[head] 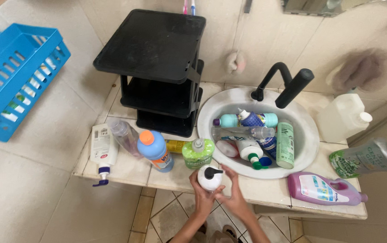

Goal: The person tidies a bathroom counter, lifting bottles of cleaning products and toiletries out of the sink basin and arranging them on the counter and in a blue wall basket. They reposition pump bottles, tubes, and containers one at a time to clear the sink and line up items neatly.

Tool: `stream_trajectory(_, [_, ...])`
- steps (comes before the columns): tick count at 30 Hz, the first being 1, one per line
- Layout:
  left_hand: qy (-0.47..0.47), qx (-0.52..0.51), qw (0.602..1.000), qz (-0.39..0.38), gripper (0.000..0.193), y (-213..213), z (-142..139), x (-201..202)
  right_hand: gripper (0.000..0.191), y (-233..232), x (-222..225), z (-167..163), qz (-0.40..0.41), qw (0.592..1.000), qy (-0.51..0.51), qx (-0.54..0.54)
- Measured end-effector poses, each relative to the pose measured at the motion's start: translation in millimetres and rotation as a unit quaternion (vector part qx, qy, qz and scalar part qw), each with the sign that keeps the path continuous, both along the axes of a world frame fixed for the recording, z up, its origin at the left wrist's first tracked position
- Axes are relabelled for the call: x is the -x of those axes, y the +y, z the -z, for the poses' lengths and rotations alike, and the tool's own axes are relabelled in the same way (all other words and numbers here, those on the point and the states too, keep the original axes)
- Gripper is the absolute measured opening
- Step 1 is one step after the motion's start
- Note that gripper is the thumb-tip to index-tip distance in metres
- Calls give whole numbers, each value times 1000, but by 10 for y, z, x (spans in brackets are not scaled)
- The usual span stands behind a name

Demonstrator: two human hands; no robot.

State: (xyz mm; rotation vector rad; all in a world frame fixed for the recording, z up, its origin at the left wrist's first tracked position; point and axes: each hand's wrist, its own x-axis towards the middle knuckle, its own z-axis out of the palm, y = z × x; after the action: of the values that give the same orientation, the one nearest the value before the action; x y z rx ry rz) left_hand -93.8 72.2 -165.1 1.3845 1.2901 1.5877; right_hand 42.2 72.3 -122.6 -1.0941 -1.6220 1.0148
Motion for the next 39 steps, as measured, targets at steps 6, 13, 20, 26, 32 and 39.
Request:
stream_trajectory(6, [24,49,998,14,102,-43,-101,-134,90,-70,304,-14,164,982,-28,89])
stream_trajectory(13, [191,3,982,9,93,-75,-153,50,79,-19,320,-307,160,984,-32,67])
stream_trajectory(20, [104,-90,989,-60,76,-137,91,432,83,112,261,-197,148,988,-37,21])
stream_trajectory(26, [118,-99,949,-275,86,192,-213,831,96,-245,275,100,273,936,-94,-201])
stream_trajectory(32, [84,-96,958,-256,104,549,-630,1183,65,-389,723,185,113,899,-43,-420])
stream_trajectory(39, [82,75,963,-244,99,644,-698,1242,55,71,1067,-1073,140,899,-212,-358])
